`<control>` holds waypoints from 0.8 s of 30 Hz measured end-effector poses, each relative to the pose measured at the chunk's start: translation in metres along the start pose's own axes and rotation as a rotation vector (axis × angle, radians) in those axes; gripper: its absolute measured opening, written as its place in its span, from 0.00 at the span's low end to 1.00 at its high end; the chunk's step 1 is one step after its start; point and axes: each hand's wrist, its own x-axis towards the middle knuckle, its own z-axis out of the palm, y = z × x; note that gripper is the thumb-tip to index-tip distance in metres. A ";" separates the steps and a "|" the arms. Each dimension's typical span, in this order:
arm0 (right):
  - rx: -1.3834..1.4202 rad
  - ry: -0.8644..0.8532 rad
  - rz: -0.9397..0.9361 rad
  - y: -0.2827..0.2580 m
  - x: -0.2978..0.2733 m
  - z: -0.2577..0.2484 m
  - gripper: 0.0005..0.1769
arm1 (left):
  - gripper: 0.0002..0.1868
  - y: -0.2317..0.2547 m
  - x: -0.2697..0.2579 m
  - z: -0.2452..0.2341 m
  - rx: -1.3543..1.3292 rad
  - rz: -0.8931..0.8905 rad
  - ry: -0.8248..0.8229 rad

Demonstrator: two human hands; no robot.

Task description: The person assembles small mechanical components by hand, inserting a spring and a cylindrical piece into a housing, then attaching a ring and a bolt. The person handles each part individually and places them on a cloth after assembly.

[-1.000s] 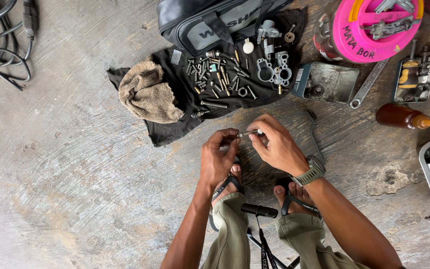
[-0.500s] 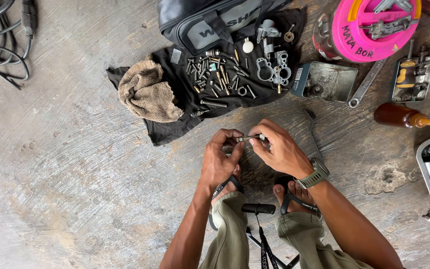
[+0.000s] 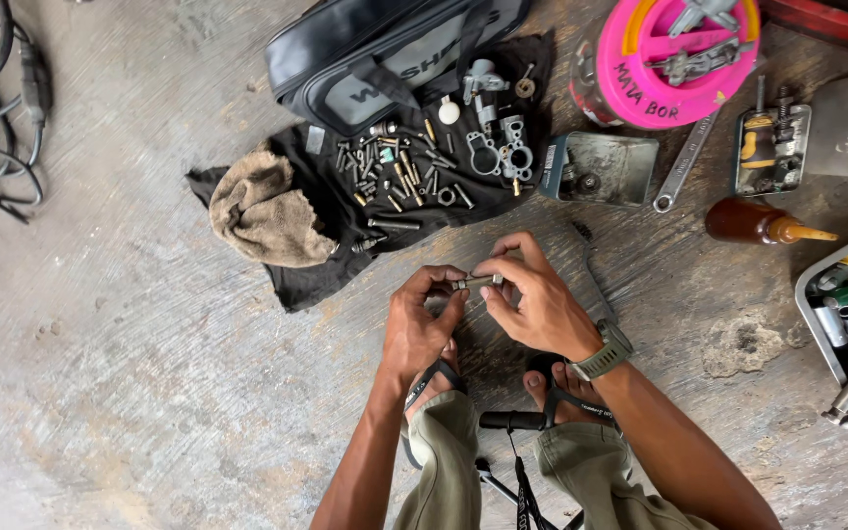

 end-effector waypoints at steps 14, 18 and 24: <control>0.485 0.208 0.004 0.003 -0.007 -0.030 0.13 | 0.10 0.028 0.025 0.022 0.062 -0.173 -0.044; 0.410 0.230 -0.024 -0.006 -0.016 -0.046 0.09 | 0.13 0.053 0.022 0.036 0.033 -0.325 -0.061; 0.424 0.312 -0.051 -0.013 -0.035 -0.056 0.09 | 0.17 0.079 0.015 0.050 -0.030 -0.459 -0.105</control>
